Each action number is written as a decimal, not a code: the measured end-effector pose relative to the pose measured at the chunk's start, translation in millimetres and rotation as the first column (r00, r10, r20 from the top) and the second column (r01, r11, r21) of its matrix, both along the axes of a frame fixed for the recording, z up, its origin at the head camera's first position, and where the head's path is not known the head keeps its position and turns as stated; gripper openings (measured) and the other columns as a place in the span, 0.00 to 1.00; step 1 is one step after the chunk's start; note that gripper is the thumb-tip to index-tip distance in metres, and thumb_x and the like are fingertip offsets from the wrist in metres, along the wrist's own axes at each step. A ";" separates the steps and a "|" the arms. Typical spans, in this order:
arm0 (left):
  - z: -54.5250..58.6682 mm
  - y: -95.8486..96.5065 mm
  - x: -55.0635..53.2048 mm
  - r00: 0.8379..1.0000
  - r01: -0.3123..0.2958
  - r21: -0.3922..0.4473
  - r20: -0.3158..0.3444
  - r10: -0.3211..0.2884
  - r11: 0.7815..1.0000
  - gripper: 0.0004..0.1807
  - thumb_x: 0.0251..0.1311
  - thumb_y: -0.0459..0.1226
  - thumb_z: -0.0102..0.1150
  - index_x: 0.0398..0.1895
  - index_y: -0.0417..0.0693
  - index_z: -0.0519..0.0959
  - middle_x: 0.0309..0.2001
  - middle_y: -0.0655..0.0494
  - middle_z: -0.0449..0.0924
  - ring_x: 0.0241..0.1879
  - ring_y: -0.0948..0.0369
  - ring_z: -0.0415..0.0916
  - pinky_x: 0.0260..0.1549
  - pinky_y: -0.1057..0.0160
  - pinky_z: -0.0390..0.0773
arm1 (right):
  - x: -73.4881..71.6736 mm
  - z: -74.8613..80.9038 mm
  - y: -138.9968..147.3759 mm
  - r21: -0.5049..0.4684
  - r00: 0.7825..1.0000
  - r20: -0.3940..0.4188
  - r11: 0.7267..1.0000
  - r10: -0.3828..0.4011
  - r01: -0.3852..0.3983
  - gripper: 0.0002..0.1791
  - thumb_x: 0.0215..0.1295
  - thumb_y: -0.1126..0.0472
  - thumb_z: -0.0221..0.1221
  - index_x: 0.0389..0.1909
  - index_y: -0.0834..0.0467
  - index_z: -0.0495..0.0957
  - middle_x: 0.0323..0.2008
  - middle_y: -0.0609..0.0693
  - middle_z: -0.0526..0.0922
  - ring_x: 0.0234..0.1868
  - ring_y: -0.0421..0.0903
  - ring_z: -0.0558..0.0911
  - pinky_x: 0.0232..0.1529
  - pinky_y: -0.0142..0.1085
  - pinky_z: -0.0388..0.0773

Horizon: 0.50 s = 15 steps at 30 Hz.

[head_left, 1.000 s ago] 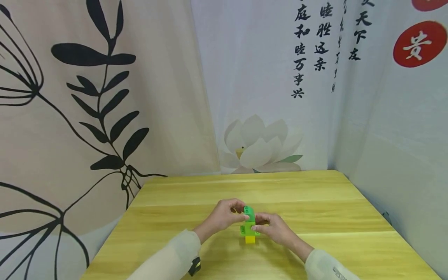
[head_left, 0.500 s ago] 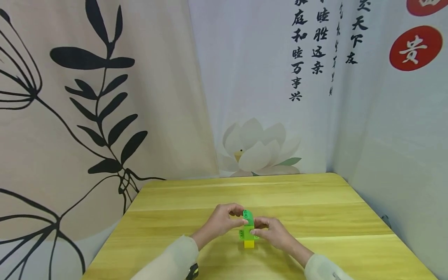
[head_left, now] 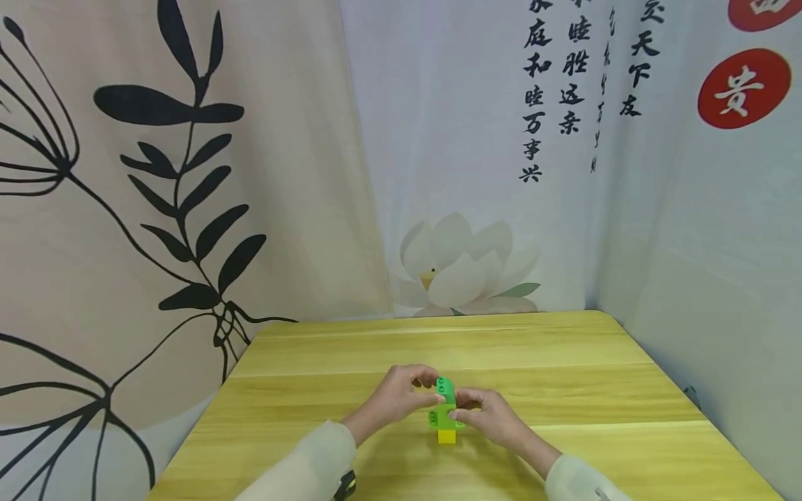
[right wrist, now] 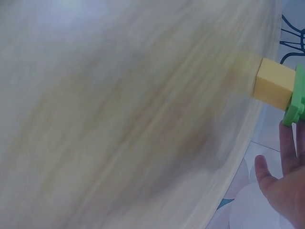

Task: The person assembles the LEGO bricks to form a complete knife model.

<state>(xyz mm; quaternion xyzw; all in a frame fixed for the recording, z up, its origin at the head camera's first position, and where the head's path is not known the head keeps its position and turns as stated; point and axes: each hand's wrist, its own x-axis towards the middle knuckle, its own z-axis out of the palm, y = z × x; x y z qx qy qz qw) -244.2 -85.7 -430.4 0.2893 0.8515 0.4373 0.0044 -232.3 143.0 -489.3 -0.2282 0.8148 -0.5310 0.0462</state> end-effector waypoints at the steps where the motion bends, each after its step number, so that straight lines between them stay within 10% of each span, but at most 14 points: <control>1: -0.3 0.3 0.4 1.000 -0.002 -0.005 0.006 0.002 1.000 0.15 0.58 0.44 0.71 0.47 0.53 0.85 0.39 0.69 0.82 0.41 0.63 0.78 0.46 0.56 0.78 | 0.4 -0.3 0.1 0.003 1.000 -0.001 1.000 0.000 0.000 0.19 0.66 0.52 0.64 0.54 0.55 0.81 0.46 0.47 0.85 0.48 0.49 0.79 0.49 0.45 0.79; 15: -1.9 0.7 2.6 0.999 0.017 0.027 0.030 -0.018 0.999 0.13 0.60 0.43 0.69 0.47 0.52 0.84 0.40 0.67 0.82 0.40 0.66 0.76 0.44 0.64 0.76 | 0.7 0.1 1.0 0.019 1.000 -0.013 1.000 0.007 -0.007 0.17 0.67 0.51 0.63 0.53 0.53 0.82 0.46 0.46 0.85 0.48 0.49 0.80 0.50 0.50 0.78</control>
